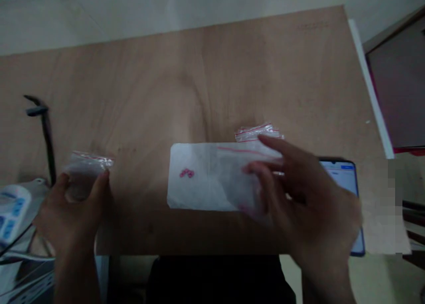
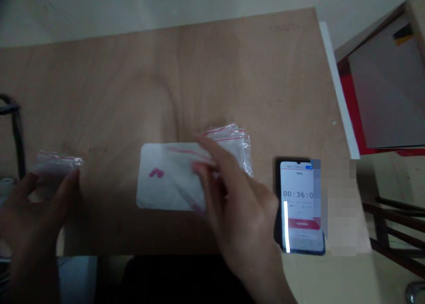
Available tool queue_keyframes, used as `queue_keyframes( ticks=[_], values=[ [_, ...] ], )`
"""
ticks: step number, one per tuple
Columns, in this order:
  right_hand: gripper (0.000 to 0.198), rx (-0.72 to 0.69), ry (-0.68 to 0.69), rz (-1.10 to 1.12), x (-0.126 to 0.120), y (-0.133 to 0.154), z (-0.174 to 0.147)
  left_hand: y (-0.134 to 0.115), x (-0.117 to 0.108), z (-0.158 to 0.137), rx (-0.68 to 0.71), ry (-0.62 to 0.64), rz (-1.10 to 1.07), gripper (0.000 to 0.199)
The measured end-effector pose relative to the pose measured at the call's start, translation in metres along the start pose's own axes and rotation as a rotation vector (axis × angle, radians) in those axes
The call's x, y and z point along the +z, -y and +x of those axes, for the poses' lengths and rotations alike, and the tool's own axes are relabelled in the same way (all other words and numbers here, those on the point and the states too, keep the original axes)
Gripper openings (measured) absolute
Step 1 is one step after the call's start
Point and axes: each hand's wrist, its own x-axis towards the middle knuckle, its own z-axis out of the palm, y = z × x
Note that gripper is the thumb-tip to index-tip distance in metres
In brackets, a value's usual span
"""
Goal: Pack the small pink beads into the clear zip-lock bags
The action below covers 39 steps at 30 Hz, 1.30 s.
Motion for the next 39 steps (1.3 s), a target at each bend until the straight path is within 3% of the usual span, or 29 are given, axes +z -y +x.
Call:
queue_keyframes(
  ticks=[3, 5, 7, 10, 13, 16, 20, 21, 23, 26, 28, 31, 33, 37, 39],
  values=[
    [0.052, 0.067, -0.121, -0.238, -0.008, -0.015, 0.019, -0.004, -0.004, -0.002, -0.111, -0.007, 0.008, 0.070],
    [0.075, 0.077, -0.171, -0.348, -0.008, -0.020, 0.024, -0.003, -0.003, -0.002, -0.068, -0.041, -0.026, 0.069],
    [0.086, 0.080, -0.201, -0.388, -0.004, -0.023, 0.023, 0.001, -0.002, -0.003, 0.022, -0.156, -0.088, 0.069],
    [0.082, 0.096, -0.213, -0.381, 0.004, -0.028, 0.015, 0.007, 0.000, -0.005, 0.159, -0.324, -0.190, 0.066],
    [0.079, 0.107, -0.255, -0.360, 0.005, -0.035, 0.008, 0.012, -0.001, -0.003, 0.182, -0.336, -0.228, 0.059],
    [0.073, 0.093, -0.333, -0.339, -0.001, -0.034, 0.001, 0.019, -0.004, 0.002, 0.158, -0.373, -0.271, 0.039],
    [0.037, -0.045, -0.376, -0.126, -0.001, -0.013, -0.016, 0.021, -0.019, -0.011, 0.266, -0.453, -0.567, 0.025],
    [0.028, -0.075, -0.323, -0.016, 0.004, -0.005, -0.020, 0.018, -0.024, -0.020, 0.313, -0.415, -0.678, 0.020],
    [0.021, -0.109, -0.137, 0.209, 0.017, 0.011, -0.028, 0.009, -0.035, -0.043, 0.413, -0.176, -0.895, 0.012],
    [0.026, -0.076, 0.170, 0.443, 0.036, 0.030, -0.033, -0.007, -0.044, -0.075, 0.476, 0.195, -1.087, 0.003],
    [0.029, -0.031, 0.349, 0.570, 0.045, 0.035, -0.032, -0.014, -0.045, -0.088, 0.462, 0.364, -1.158, 0.004],
    [0.017, 0.066, 0.531, 0.733, 0.050, 0.035, -0.030, -0.020, -0.044, -0.095, 0.426, 0.455, -1.206, 0.006],
    [0.014, 0.152, 0.569, 0.768, 0.051, 0.033, -0.032, -0.021, -0.043, -0.095, 0.414, 0.462, -1.206, 0.006],
    [0.017, 0.251, 0.567, 0.827, 0.053, 0.032, -0.040, -0.019, -0.041, -0.096, 0.412, 0.499, -1.209, 0.004],
    [0.015, 0.242, 0.472, 0.816, 0.054, 0.031, -0.044, -0.017, -0.040, -0.096, 0.401, 0.544, -1.225, 0.005]
  ],
)
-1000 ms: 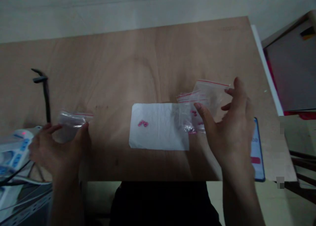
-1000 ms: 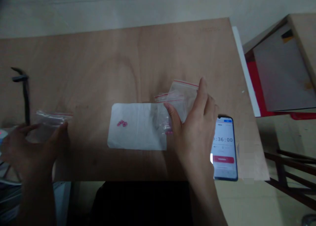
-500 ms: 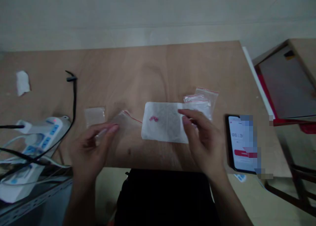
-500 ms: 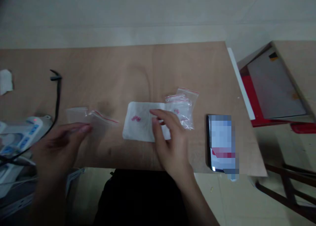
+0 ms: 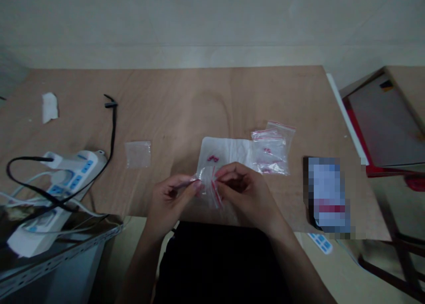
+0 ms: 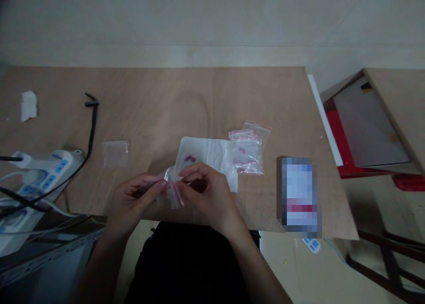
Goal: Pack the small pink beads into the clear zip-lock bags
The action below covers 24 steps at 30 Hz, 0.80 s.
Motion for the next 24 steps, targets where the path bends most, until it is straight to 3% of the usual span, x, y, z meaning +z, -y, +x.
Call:
queue_keyframes(
  ticks=[3, 6, 12, 16, 21, 24],
  values=[
    [0.003, -0.087, -0.060, -0.179, -0.005, -0.003, -0.004, 0.002, -0.006, 0.000, -0.051, 0.015, -0.027, 0.008],
    [0.013, -0.144, 0.060, -0.307, -0.011, -0.006, -0.007, 0.003, -0.011, 0.000, -0.075, 0.034, -0.022, 0.008],
    [0.016, -0.063, 0.203, -0.150, -0.010, -0.016, -0.005, 0.006, -0.007, -0.003, -0.101, 0.189, -0.027, 0.008],
    [0.017, -0.127, 0.127, -0.172, -0.011, -0.019, -0.003, 0.007, -0.011, -0.005, -0.107, 0.180, -0.038, 0.010],
    [0.011, 0.032, 0.124, 0.012, -0.012, -0.017, -0.006, 0.002, -0.018, -0.006, -0.113, 0.179, -0.070, 0.010],
    [0.008, 0.007, 0.144, -0.012, -0.011, -0.015, -0.008, 0.001, -0.019, -0.006, -0.080, 0.191, -0.043, 0.010]
  ],
)
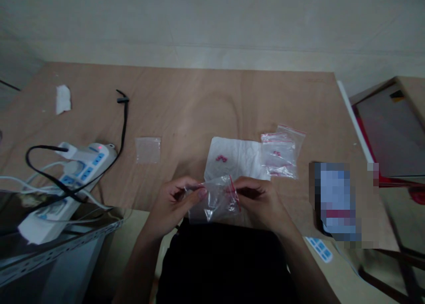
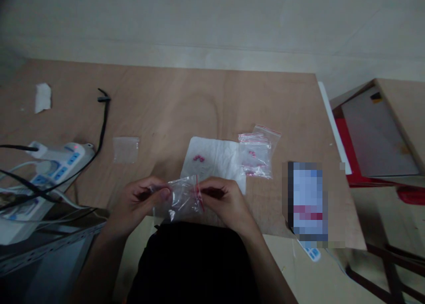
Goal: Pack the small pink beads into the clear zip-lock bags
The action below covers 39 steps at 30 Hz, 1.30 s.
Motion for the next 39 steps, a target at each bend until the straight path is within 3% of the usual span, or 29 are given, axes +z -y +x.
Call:
queue_keyframes(
  ticks=[4, 8, 9, 11, 13, 15, 18, 21, 23, 26, 31, 39],
  values=[
    [0.016, -0.097, 0.106, -0.201, 0.002, -0.001, 0.001, 0.007, -0.001, 0.000, 0.034, 0.039, 0.096, 0.013],
    [0.033, -0.052, 0.049, -0.309, 0.002, -0.005, 0.004, 0.011, -0.004, -0.006, 0.126, 0.000, 0.309, 0.023],
    [0.037, -0.056, 0.044, -0.352, 0.002, -0.005, 0.004, 0.010, -0.004, -0.009, 0.191, -0.038, 0.406, 0.037],
    [0.035, -0.078, 0.062, -0.449, 0.003, -0.001, 0.003, 0.005, -0.001, -0.015, 0.349, -0.093, 0.625, 0.087],
    [0.031, -0.091, 0.112, -0.538, 0.006, 0.007, 0.001, 0.000, 0.006, -0.018, 0.484, -0.067, 0.792, 0.121],
    [0.023, -0.124, 0.173, -0.568, 0.010, 0.017, -0.001, -0.003, 0.016, -0.017, 0.556, 0.004, 0.854, 0.109],
    [0.008, -0.238, 0.207, -0.511, 0.011, 0.027, 0.001, 0.001, 0.028, -0.009, 0.549, 0.012, 0.833, 0.050],
    [0.007, -0.337, 0.006, -0.547, 0.001, 0.024, 0.017, 0.009, 0.028, -0.003, 0.476, -0.116, 0.736, 0.024],
    [0.011, -0.358, -0.130, -0.739, -0.007, 0.014, 0.034, 0.013, 0.024, -0.003, 0.447, -0.177, 0.691, 0.025],
    [0.014, -0.340, -0.141, -1.006, -0.013, -0.004, 0.058, 0.015, 0.018, -0.005, 0.431, -0.166, 0.689, 0.027],
    [0.015, -0.315, -0.160, -1.105, -0.005, -0.018, 0.071, 0.017, 0.017, -0.009, 0.365, -0.140, 0.685, 0.026],
    [0.030, -0.238, -0.181, -1.225, 0.002, -0.006, 0.059, 0.022, 0.016, -0.006, 0.359, -0.100, 0.689, 0.026]
  ],
)
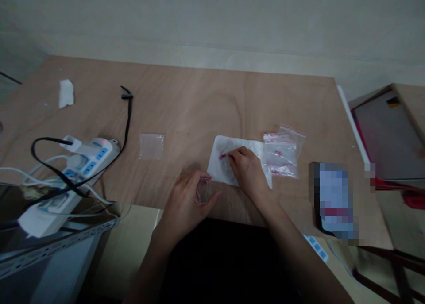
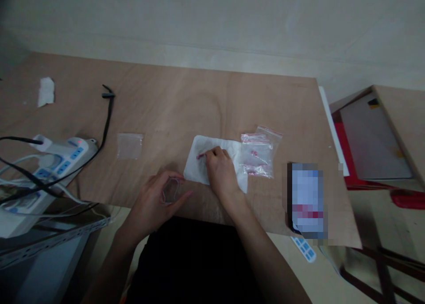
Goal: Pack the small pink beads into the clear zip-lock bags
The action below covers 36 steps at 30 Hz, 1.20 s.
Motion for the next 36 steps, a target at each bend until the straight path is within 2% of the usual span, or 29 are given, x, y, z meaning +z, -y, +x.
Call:
queue_keyframes(
  ticks=[7, 11, 14, 17, 22, 25, 30, 34, 36],
  values=[
    [0.026, 0.056, 0.004, 0.030, -0.005, -0.003, 0.009, -0.003, 0.004, 0.005, 0.006, -0.052, -0.067, 0.025],
    [0.018, 0.091, -0.031, 0.120, -0.019, -0.001, 0.006, -0.004, 0.012, 0.009, -0.031, -0.129, -0.162, 0.028],
    [0.015, 0.040, -0.103, 0.388, -0.040, 0.015, -0.009, -0.008, 0.016, 0.013, -0.025, -0.168, -0.217, 0.032],
    [0.016, -0.104, -0.109, 0.626, -0.059, 0.036, -0.027, -0.017, 0.017, 0.018, 0.018, -0.153, -0.295, 0.035],
    [0.021, -0.192, -0.007, 0.551, -0.069, 0.052, -0.041, -0.032, 0.015, 0.023, 0.048, -0.118, -0.385, 0.029],
    [0.017, -0.227, -0.002, 0.455, -0.070, 0.053, -0.044, -0.034, 0.014, 0.022, 0.063, -0.119, -0.415, 0.030],
    [0.013, -0.389, -0.032, 0.271, -0.070, 0.052, -0.050, -0.028, 0.016, 0.016, 0.021, -0.142, -0.445, 0.037],
    [0.012, -0.277, 0.019, 0.290, -0.072, 0.041, -0.055, -0.025, 0.017, 0.008, 0.008, -0.150, -0.449, 0.061],
    [0.013, -0.194, 0.060, 0.364, -0.075, 0.034, -0.057, -0.025, 0.015, 0.005, 0.008, -0.124, -0.502, 0.060]
  ],
)
